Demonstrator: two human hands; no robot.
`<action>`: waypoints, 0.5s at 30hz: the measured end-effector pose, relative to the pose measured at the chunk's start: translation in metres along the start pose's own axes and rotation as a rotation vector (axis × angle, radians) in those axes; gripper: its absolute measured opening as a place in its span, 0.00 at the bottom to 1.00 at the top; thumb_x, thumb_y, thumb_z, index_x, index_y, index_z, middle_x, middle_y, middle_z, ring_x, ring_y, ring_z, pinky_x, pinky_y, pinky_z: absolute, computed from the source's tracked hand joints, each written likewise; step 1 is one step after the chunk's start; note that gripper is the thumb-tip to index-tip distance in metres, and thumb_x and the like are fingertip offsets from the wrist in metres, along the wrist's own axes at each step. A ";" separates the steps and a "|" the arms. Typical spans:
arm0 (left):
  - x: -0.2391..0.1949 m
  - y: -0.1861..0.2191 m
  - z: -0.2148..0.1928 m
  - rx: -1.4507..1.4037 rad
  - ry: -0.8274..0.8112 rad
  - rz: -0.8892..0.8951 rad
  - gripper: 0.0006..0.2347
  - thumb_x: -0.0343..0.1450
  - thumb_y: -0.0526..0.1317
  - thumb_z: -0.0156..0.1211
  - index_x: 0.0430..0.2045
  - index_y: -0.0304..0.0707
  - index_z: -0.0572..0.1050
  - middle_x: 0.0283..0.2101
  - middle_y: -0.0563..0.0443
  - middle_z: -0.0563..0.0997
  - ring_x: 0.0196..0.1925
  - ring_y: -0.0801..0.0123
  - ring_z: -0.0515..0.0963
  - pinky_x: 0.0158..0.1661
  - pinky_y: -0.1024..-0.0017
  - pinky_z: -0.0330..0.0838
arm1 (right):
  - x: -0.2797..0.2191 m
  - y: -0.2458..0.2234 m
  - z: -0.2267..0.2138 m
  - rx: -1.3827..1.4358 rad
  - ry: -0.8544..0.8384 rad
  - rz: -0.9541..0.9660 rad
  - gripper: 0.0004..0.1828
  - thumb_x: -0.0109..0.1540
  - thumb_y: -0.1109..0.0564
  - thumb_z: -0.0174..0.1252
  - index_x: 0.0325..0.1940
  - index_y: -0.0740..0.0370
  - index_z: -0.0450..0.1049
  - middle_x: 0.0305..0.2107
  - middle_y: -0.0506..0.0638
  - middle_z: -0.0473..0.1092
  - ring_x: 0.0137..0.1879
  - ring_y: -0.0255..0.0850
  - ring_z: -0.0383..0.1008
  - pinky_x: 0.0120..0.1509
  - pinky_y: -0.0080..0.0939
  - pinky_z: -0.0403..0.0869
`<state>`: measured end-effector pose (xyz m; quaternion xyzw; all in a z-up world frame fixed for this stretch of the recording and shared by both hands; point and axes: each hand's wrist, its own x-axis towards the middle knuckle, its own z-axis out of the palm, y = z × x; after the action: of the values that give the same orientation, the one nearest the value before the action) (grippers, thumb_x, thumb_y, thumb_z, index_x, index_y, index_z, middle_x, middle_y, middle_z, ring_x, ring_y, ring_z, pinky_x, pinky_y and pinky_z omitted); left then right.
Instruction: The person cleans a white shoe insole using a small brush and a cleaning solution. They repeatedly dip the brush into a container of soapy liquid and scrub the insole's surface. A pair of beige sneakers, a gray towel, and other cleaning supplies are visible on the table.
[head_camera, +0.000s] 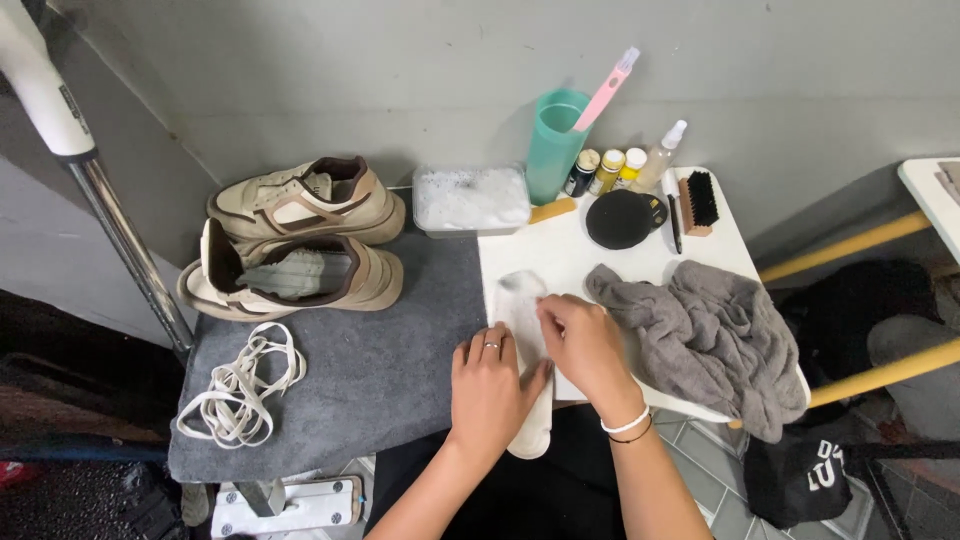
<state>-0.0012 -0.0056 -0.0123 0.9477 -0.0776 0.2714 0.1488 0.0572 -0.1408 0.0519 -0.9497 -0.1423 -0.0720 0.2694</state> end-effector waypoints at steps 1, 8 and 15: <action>0.000 0.000 -0.001 0.002 -0.004 -0.001 0.26 0.68 0.57 0.66 0.44 0.28 0.79 0.50 0.43 0.81 0.50 0.56 0.79 0.48 0.58 0.72 | 0.000 0.001 0.001 0.003 -0.003 0.001 0.10 0.66 0.57 0.53 0.32 0.58 0.76 0.22 0.48 0.73 0.28 0.47 0.73 0.31 0.47 0.68; 0.003 0.000 -0.004 0.003 -0.028 0.015 0.25 0.69 0.57 0.64 0.44 0.28 0.78 0.50 0.42 0.81 0.50 0.55 0.79 0.48 0.59 0.71 | 0.003 0.003 0.003 -0.041 0.022 0.025 0.09 0.67 0.57 0.52 0.38 0.59 0.78 0.27 0.50 0.75 0.28 0.50 0.75 0.29 0.49 0.71; 0.005 0.000 -0.007 -0.013 -0.016 0.027 0.24 0.71 0.57 0.61 0.43 0.28 0.78 0.49 0.42 0.81 0.48 0.55 0.79 0.46 0.60 0.71 | 0.004 0.001 0.000 -0.027 -0.070 0.082 0.10 0.67 0.53 0.53 0.40 0.55 0.80 0.29 0.49 0.77 0.31 0.50 0.78 0.30 0.50 0.72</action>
<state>-0.0003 -0.0039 -0.0043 0.9477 -0.0932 0.2655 0.1509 0.0609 -0.1405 0.0518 -0.9602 -0.1118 -0.0295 0.2543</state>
